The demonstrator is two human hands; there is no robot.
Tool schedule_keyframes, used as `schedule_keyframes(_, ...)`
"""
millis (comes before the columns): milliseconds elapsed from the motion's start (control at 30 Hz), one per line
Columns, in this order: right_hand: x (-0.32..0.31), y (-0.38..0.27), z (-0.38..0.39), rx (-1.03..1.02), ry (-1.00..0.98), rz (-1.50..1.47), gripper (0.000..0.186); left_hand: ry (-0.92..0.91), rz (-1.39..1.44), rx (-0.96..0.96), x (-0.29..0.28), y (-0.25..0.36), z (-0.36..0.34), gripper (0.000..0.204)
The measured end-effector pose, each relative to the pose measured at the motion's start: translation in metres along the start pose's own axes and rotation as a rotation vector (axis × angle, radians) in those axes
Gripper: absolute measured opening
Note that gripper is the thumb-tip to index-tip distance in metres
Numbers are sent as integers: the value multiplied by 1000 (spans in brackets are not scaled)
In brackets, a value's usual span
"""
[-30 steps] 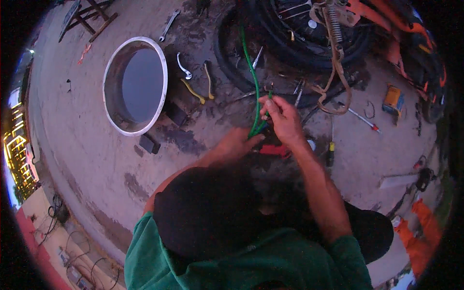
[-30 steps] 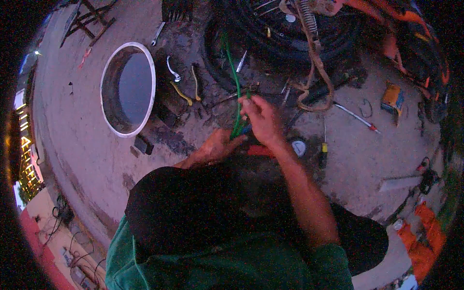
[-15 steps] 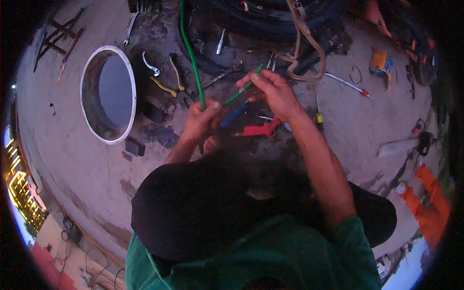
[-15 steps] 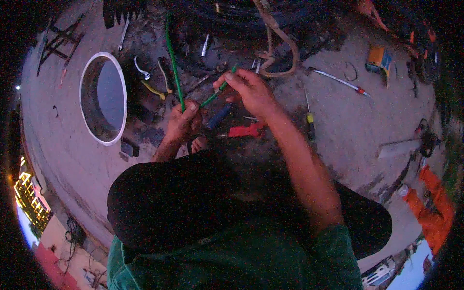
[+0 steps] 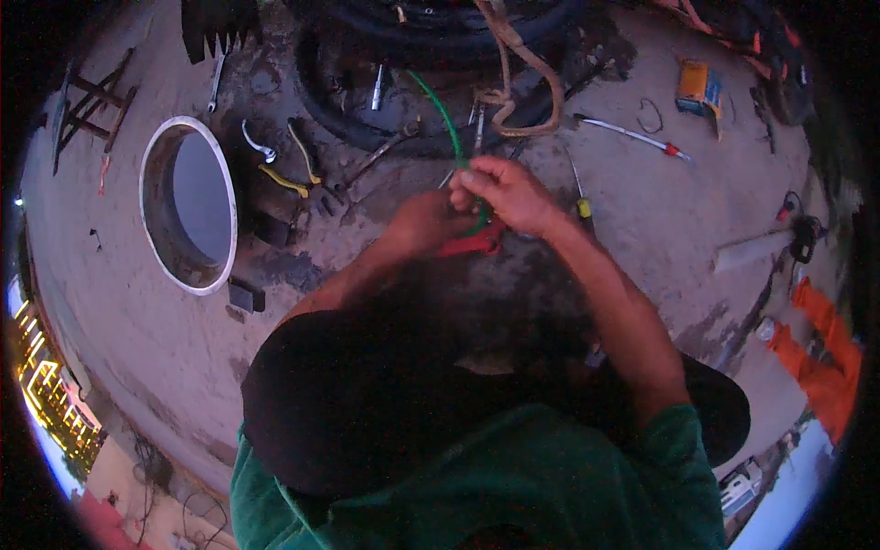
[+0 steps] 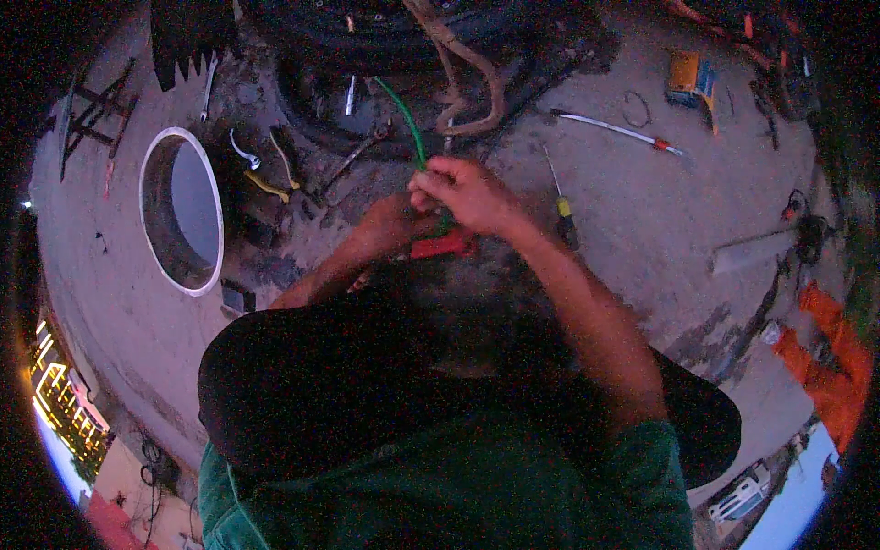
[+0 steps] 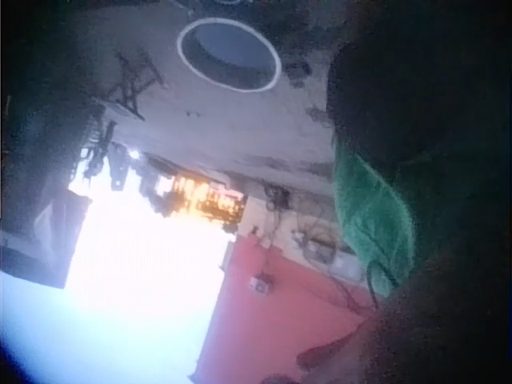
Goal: The person repairs a scooter tire by using pliers to remove debris, checking the tire in a basin of water, and using a pump with a gauge to inflate the tire.
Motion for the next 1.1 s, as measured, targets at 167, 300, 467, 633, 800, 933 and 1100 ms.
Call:
schedule_keyframes(167,1,14,18,-74,69,104,30,-80,-393,50,19,-5,-33,31)
schedule_keyframes(300,0,21,33,-66,133,35,30,21,-242,122,33,-38,-23,35)
schedule_keyframes(467,13,36,33,-44,130,151,28,29,-432,128,29,-21,-5,44)
schedule_keyframes(633,2,40,27,-133,145,140,29,-12,-599,41,18,13,-1,45)
schedule_keyframes(800,-2,21,30,-127,159,106,30,-92,-496,56,0,36,7,50)
schedule_keyframes(933,15,9,27,-132,97,-53,29,-83,-286,-11,12,-3,5,37)
schedule_keyframes(1100,47,1,26,-167,-7,37,27,-187,-439,66,29,-36,3,49)
Point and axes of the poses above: each hand's wrist, its own z-axis away from the middle knuckle, its own x-axis out of the palm, y = z × x, the point moved 2 cm from there along -z, towards the middle knuckle, and after that the axes turned 13 degrees about -z, right-handed, at the moved point
